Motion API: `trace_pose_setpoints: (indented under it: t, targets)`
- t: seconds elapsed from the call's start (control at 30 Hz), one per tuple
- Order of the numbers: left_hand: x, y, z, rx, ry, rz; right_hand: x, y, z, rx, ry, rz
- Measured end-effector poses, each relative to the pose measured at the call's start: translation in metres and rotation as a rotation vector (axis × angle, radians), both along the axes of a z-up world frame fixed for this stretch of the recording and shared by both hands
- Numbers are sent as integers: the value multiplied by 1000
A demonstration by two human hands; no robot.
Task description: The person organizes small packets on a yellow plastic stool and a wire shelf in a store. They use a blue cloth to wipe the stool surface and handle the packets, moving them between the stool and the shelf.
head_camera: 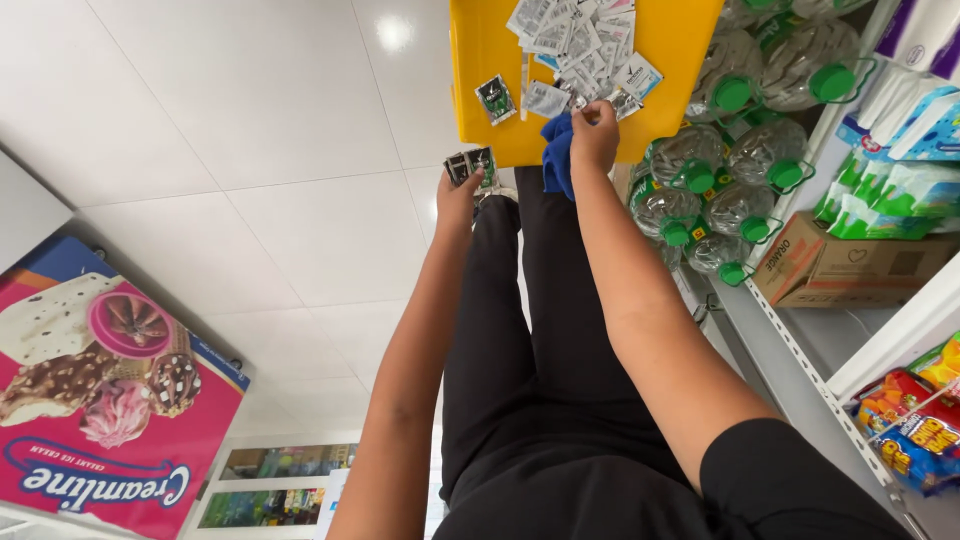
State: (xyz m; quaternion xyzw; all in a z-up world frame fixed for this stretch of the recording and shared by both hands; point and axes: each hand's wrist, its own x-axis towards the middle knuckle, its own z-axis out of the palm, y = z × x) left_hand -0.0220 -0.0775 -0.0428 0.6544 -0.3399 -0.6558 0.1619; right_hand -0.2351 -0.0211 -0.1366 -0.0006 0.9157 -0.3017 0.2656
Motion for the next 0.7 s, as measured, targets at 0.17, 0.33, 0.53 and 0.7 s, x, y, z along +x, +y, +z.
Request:
trace_pose_setpoints:
  t: [0.17,0.33,0.53,0.7]
  targets:
    - [0,1,22,48,-10,-55,8,12,66,-136,308,185]
    - [-6,7,-4,30,38,-50,-1,14,88,-70,427,483]
    - [-22,1,26,96,30,-42,-11,-15,28,188,569,660]
    - [-26,4,37,106,47,-59,-14,-12,12,121,516,608]
